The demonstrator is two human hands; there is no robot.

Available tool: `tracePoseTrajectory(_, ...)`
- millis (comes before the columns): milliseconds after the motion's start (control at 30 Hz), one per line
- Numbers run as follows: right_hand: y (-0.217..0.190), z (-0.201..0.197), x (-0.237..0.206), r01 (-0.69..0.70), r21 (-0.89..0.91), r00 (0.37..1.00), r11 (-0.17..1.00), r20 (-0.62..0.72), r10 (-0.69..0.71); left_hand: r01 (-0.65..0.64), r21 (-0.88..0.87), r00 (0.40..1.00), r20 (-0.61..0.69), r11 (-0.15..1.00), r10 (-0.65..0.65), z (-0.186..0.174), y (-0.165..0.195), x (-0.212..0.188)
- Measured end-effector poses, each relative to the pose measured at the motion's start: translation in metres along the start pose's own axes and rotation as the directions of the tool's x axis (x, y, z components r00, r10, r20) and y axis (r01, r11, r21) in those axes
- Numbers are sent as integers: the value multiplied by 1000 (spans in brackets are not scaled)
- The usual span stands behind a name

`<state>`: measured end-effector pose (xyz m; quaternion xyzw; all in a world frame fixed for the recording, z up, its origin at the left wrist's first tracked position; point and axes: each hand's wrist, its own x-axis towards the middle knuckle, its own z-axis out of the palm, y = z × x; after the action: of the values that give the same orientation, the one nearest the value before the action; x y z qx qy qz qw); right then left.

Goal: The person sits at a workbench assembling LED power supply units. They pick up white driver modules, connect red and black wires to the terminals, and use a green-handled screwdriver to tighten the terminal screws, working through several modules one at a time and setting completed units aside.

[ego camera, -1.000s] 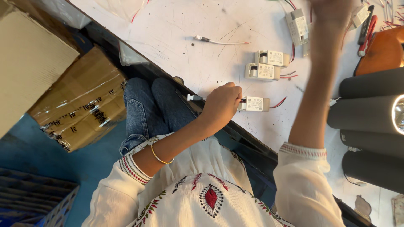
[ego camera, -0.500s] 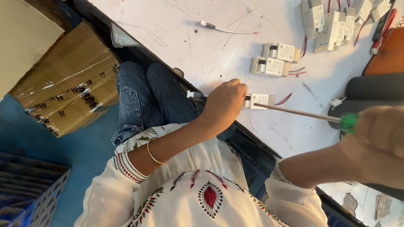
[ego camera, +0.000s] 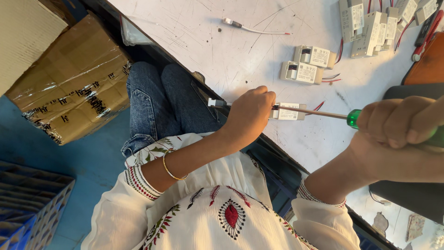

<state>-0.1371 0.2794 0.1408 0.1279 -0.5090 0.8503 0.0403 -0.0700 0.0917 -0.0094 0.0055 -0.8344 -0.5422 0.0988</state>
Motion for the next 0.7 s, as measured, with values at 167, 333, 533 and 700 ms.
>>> tracePoseTrajectory(167, 4, 2, -1, 12, -168, 984, 986, 179, 18, 4, 28, 1000, 5, 1000, -4, -1, 1, 0)
tracePoseTrajectory(333, 6, -17, -4, 80, -346, 950, 935, 310, 33, -4, 26, 1000, 2, 1000, 4, -1, 0, 1)
tracePoseTrajectory(533, 4, -23, -2, 72, -406, 954, 911, 295, 56, -23, 38, 1000, 12, 999, 22, 0, 0, 1)
tracePoseTrajectory(700, 10, -25, -3, -20, -129, 985, 991, 167, 42, -83, 55, 996, 36, 995, 81, -2, 2, -5)
